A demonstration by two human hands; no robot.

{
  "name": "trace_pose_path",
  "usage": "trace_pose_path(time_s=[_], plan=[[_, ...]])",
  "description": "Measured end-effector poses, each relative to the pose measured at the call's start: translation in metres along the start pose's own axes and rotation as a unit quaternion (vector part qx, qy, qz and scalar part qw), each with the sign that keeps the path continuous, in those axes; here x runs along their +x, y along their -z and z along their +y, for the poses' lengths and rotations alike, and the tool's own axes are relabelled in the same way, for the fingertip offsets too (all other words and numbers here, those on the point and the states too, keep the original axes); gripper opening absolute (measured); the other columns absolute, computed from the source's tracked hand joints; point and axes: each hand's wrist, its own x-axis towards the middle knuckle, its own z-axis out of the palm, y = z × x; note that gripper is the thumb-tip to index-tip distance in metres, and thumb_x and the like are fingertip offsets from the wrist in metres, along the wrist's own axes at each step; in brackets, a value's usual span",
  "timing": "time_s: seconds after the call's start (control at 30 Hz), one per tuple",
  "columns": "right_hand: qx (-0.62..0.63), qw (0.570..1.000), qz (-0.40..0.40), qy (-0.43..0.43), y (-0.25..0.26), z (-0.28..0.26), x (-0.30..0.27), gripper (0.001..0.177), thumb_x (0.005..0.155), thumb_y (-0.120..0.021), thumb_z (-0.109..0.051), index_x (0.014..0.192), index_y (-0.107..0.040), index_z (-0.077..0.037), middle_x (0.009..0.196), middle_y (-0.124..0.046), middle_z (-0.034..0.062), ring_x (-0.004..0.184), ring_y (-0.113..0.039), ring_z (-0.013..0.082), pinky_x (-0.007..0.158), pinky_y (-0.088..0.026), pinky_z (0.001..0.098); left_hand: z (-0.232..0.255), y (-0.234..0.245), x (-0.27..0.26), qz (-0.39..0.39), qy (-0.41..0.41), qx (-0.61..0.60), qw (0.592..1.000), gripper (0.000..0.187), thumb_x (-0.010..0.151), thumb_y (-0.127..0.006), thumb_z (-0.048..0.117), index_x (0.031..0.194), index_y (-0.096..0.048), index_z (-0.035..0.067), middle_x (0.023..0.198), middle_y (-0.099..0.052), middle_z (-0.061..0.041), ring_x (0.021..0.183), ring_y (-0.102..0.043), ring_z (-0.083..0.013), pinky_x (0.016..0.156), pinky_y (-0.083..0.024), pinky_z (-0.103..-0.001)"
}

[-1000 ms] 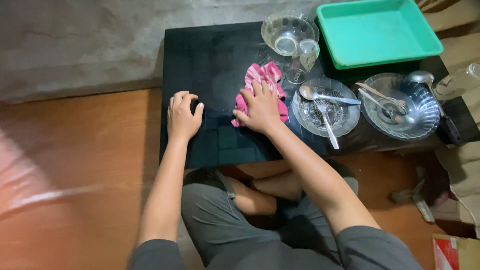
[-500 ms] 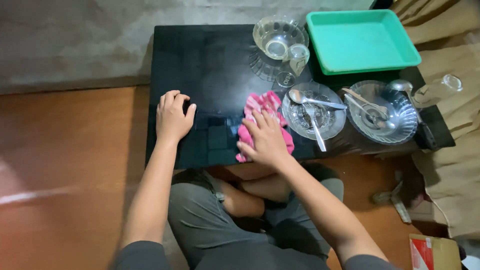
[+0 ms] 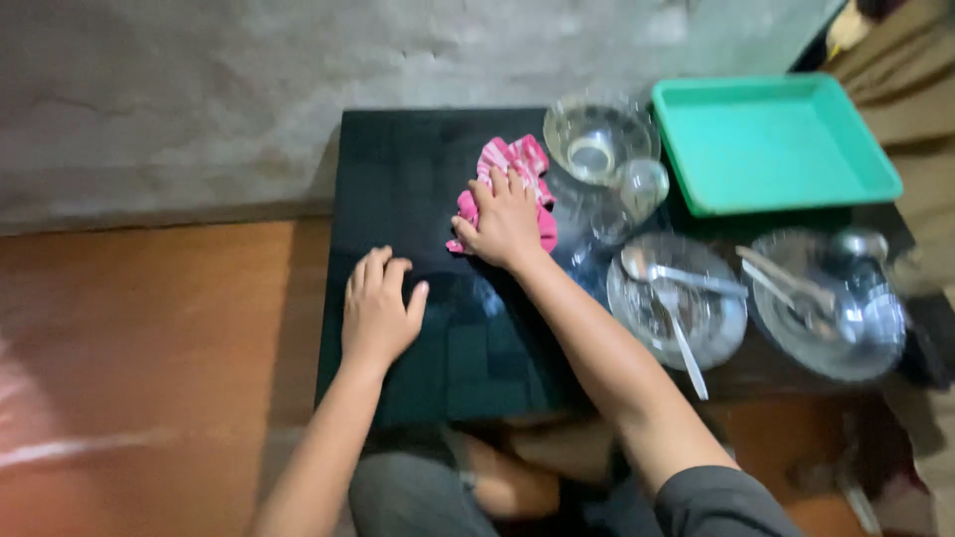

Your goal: Wiping a table surface with a cloth and organizing dishes and a tray.

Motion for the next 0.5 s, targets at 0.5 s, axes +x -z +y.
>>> trace_pose_path(time_s=[0.5], plan=[[-0.019, 0.998, -0.029, -0.044, -0.074, -0.050, 0.144, 0.063, 0.089, -0.064, -0.063, 0.133, -0.062, -0.018, 0.145, -0.051, 0.0253, 0.141, -0.041, 0.0502, 0.105, -0.034, 0.0713, -0.002, 0.020, 0.024, 0.050, 0.207, -0.222, 0.951, 0.062, 0.099, -0.063, 0.031, 0.150, -0.040, 0.005, 0.156, -0.034, -0.031, 0.149, -0.024, -0.0534, 0.117, -0.012, -0.073]])
